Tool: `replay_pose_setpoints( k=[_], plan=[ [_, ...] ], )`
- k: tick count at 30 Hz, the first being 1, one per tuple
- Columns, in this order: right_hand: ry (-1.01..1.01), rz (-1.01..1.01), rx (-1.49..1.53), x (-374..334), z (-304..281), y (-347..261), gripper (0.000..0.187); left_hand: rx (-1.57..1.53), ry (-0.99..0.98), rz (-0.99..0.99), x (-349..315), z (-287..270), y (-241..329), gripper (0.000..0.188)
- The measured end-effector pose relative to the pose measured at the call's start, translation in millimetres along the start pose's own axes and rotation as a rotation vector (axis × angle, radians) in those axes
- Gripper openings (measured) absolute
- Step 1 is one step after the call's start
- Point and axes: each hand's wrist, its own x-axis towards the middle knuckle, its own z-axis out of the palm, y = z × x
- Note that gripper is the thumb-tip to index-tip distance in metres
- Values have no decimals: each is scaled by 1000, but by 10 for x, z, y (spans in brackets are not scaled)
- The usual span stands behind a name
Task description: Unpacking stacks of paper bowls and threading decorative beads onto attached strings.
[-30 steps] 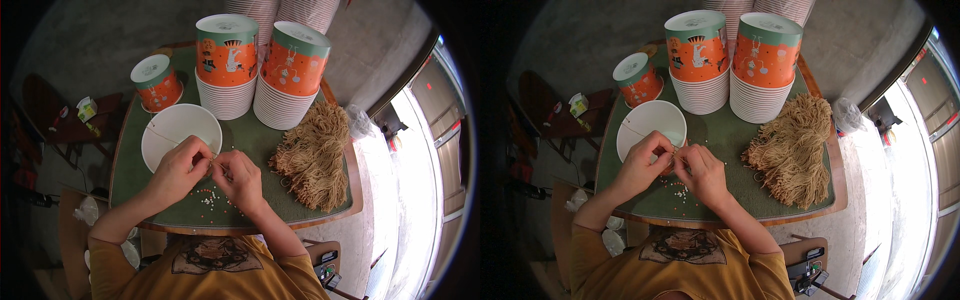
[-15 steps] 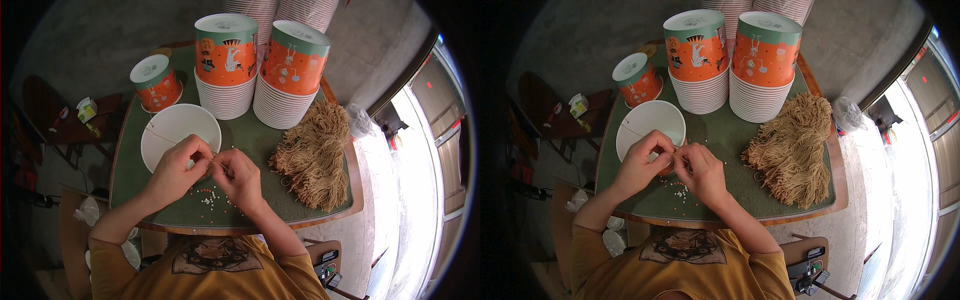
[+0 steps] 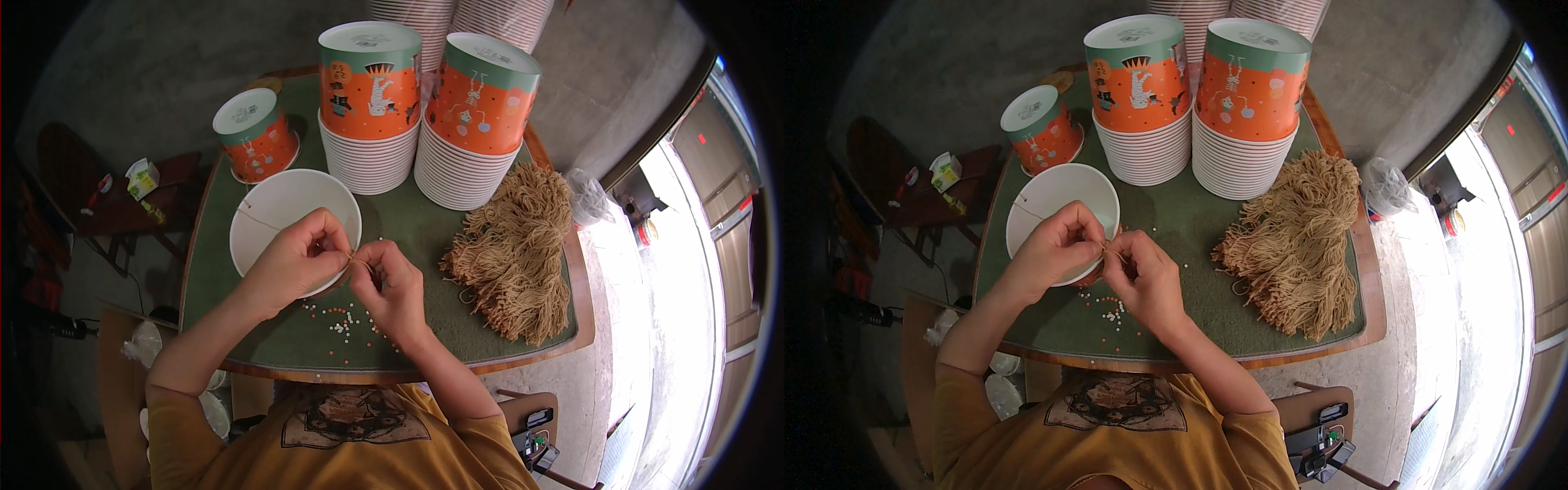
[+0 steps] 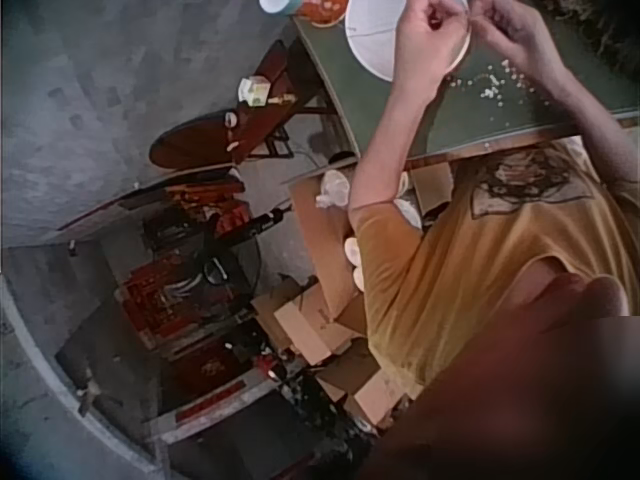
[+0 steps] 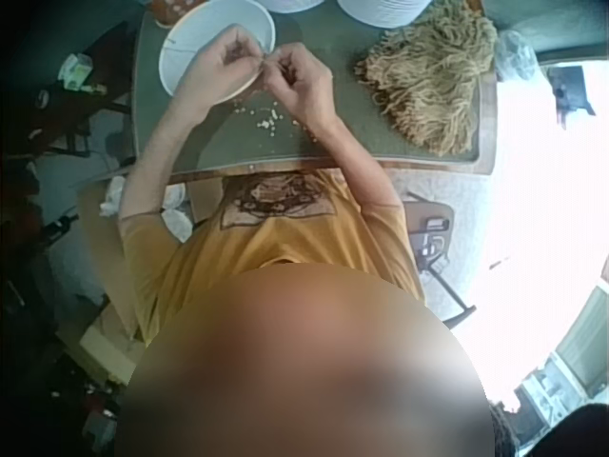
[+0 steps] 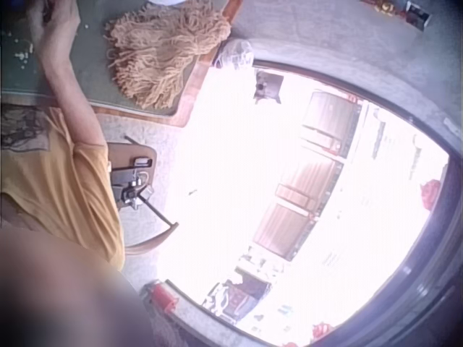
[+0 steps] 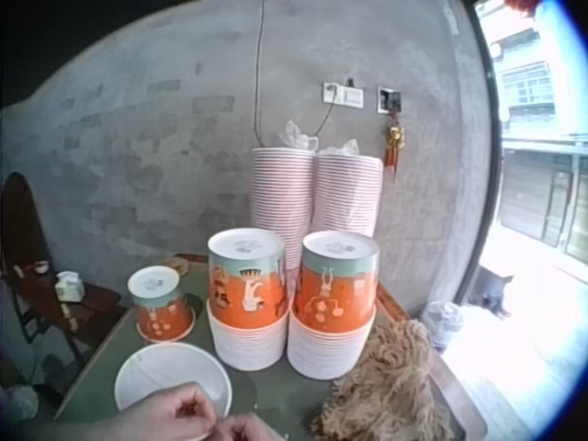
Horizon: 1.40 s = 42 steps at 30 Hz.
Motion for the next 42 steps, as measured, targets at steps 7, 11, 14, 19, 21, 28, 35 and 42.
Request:
replay_pose_setpoints(
  k=[7, 11, 14, 19, 21, 28, 35, 42],
  plan=[
    [-61, 435, 533, 40, -35, -35, 6, -122, -57, -54, 30, -8, 29, 19],
    [-97, 528, 534, 51, -62, 6, 8, -146, -43, -71, 45, 0, 37, 23],
    [38, 167, 179, 21, -21, 16, 14, -127, -12, -54, 45, 2, 4, 24],
    [80, -378, -469, 93, -92, 47, 26, -37, -12, -20, 44, -3, -34, 27],
    [85, -419, -521, 127, -117, -9, 27, -11, 4, 15, 40, 14, -53, 26],
    [-14, -127, -239, 182, -109, -66, 15, 117, 43, 102, 29, 60, -71, 23],
    [-206, 533, 520, 192, -242, 10, 9, 66, 26, 122, 38, 26, -119, 22],
    [-101, 97, 92, 106, -155, -42, 7, 39, 12, 79, 28, 15, -102, 23]
  ],
)
